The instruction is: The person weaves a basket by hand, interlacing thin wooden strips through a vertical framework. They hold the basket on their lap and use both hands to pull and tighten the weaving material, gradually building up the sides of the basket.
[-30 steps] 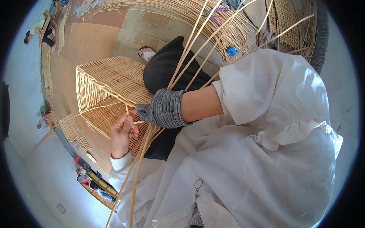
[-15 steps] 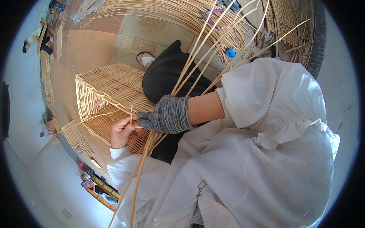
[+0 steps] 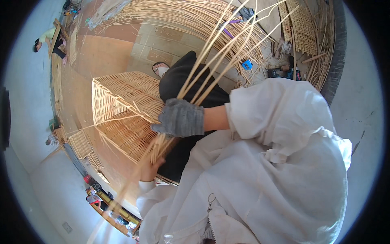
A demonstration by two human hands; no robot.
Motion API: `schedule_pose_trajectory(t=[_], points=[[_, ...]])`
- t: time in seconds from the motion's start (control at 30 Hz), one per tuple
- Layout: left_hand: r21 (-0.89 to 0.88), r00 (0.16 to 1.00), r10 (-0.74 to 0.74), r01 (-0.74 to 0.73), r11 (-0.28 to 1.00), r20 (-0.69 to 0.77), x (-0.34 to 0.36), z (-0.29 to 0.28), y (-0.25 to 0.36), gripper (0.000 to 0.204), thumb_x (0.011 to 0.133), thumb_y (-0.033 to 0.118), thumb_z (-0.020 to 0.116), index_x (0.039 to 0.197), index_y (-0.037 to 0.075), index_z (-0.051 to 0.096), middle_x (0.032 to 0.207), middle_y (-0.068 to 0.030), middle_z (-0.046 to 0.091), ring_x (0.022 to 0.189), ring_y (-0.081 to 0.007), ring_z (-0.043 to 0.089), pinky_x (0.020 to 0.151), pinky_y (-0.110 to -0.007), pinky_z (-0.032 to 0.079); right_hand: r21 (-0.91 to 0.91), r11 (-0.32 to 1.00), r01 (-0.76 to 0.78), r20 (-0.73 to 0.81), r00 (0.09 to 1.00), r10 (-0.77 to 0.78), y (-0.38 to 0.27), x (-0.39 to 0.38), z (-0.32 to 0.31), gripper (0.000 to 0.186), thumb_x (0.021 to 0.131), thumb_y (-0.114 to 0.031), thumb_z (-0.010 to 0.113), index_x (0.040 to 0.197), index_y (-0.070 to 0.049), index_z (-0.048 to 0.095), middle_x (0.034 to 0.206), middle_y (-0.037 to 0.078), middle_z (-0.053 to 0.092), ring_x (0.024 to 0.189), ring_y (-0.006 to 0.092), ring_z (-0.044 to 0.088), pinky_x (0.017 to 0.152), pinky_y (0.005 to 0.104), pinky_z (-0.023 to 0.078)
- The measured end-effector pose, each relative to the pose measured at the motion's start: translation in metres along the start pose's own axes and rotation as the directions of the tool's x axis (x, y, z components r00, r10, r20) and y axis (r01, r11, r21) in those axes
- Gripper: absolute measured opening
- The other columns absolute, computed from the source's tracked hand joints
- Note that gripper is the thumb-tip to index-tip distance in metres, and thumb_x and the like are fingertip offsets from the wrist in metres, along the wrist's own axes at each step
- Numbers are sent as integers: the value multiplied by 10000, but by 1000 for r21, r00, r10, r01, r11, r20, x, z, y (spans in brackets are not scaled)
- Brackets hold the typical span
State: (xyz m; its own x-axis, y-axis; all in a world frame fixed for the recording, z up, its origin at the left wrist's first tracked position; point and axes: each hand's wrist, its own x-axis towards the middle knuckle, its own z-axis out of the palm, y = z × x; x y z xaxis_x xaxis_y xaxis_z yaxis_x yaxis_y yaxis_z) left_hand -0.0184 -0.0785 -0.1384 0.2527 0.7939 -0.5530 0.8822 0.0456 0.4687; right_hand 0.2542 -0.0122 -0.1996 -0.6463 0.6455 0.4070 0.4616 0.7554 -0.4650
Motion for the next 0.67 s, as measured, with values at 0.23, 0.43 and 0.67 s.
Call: schedule_pose_trajectory(t=[0.23, 0.43, 0.67], points=[[-184, 978, -130, 100, 978, -160, -9, -61, -34, 240, 857, 173, 655, 1012, -9, 648, 812, -50, 667, 672, -121, 560, 655, -291, 474, -5, 963, -269, 474, 847, 239, -9, 120, -74, 347, 787, -458, 610, 978, -170, 628, 794, 73, 641, 760, 255, 631, 712, 382, 468], [-128, 798, 159, -282, 951, -582, 43, -36, 15, 327, 847, 270, 651, 1064, 25, 647, 917, -156, 675, 832, -202, 648, 750, -304, 487, 34, 974, -225, 115, 969, 220, 44, 82, -30, 343, 799, -462, 612, 936, -148, 638, 820, 105, 638, 776, 305, 629, 736, 401, 474], [116, 722, 230, -205, 972, -652, 85, -16, 55, 388, 833, 364, 634, 1087, 72, 657, 1031, -170, 652, 988, -297, 621, 880, -349, 461, -353, 875, 332, 78, 942, -326, -19, 101, -110, 281, 764, -291, 627, 972, -103, 628, 995, 95, 600, 930, 296, 585, 761, 405, 478]])
